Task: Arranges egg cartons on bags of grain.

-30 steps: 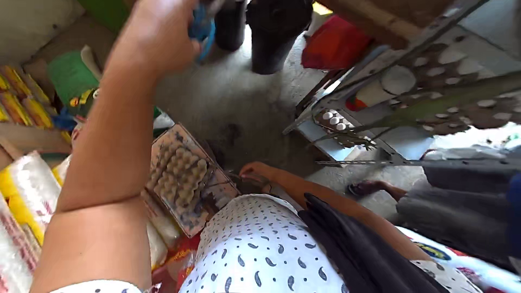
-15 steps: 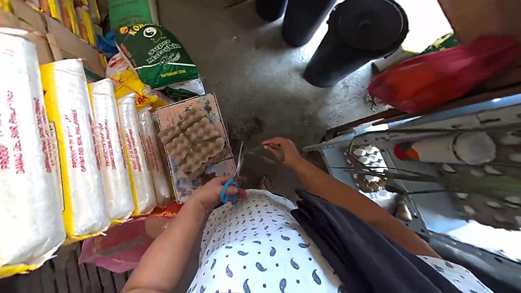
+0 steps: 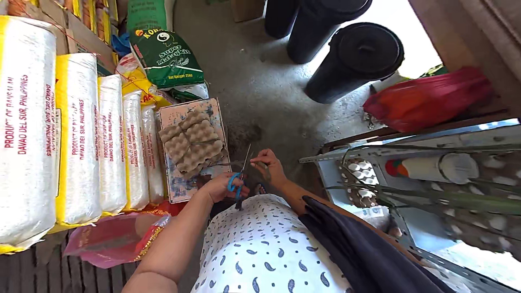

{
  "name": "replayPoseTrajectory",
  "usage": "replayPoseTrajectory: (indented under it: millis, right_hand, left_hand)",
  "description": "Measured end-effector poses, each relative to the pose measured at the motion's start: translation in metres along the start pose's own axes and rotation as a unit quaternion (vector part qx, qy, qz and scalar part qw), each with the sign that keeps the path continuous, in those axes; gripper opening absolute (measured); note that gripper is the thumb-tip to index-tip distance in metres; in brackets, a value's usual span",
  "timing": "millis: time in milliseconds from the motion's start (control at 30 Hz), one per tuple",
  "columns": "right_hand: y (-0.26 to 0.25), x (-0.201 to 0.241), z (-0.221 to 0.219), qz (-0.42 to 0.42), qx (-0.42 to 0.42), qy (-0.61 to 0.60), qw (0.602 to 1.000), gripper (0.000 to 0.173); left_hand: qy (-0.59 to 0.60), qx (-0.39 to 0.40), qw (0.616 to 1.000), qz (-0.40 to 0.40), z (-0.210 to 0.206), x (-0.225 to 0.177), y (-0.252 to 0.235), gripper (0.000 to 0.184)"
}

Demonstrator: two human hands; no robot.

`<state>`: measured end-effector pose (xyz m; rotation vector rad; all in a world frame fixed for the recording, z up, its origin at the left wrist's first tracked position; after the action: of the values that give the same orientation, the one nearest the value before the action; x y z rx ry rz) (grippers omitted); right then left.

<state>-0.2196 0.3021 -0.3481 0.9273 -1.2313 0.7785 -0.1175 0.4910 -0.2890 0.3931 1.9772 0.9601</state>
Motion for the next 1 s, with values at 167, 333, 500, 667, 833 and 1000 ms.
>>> replayPoseTrajectory:
  millis: [167, 333, 500, 667, 833, 1000]
  right_hand:
    - [-0.005, -0.016, -0.007, -0.177, 0.139, -0.221, 0.949, 0.021]
    - [-0.029, -0.023, -0.025, -0.179, 0.347, -0.326, 0.861, 0.004]
    - [-0.047, -0.023, -0.041, -0.214, 0.367, -0.29, 0.858, 0.011]
    - [-0.04, -0.029, -0.051, -0.19, 0.347, -0.276, 0.876, 0.013]
    - [-0.017, 0.015, -0.025, -0.145, 0.333, 0.128, 0.923, 0.048]
    - [0.015, 0.01, -0.018, -0.166, 0.342, 0.278, 0.882, 0.064]
  left_hand:
    - [-0.032, 0.0, 0.997, -0.064, 0.01, 0.017, -0.013, 0.058]
    - [0.039, 0.035, 0.995, -0.084, 0.027, 0.037, 0.006, 0.073]
    - [0.025, 0.017, 0.997, -0.071, 0.041, 0.038, 0.021, 0.061]
    - [0.046, -0.122, 0.985, -0.11, 0.053, 0.023, 0.028, 0.05]
    - [-0.274, -0.222, 0.924, -0.147, 0.041, -0.094, 0.037, 0.062]
    - [-0.532, -0.221, 0.721, -0.384, -0.059, -0.261, 0.036, 0.046]
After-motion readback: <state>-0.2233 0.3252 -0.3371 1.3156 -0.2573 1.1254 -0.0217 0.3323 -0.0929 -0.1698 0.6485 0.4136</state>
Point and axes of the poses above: each hand's wrist, its own y-axis away from the middle knuckle, its own z-axis out of the back of the hand, x = y × z, the point moved 1 cm from there along -y, towards the middle knuckle, and after that the axes turned 4 degrees about -y, right-handed, at the moved point
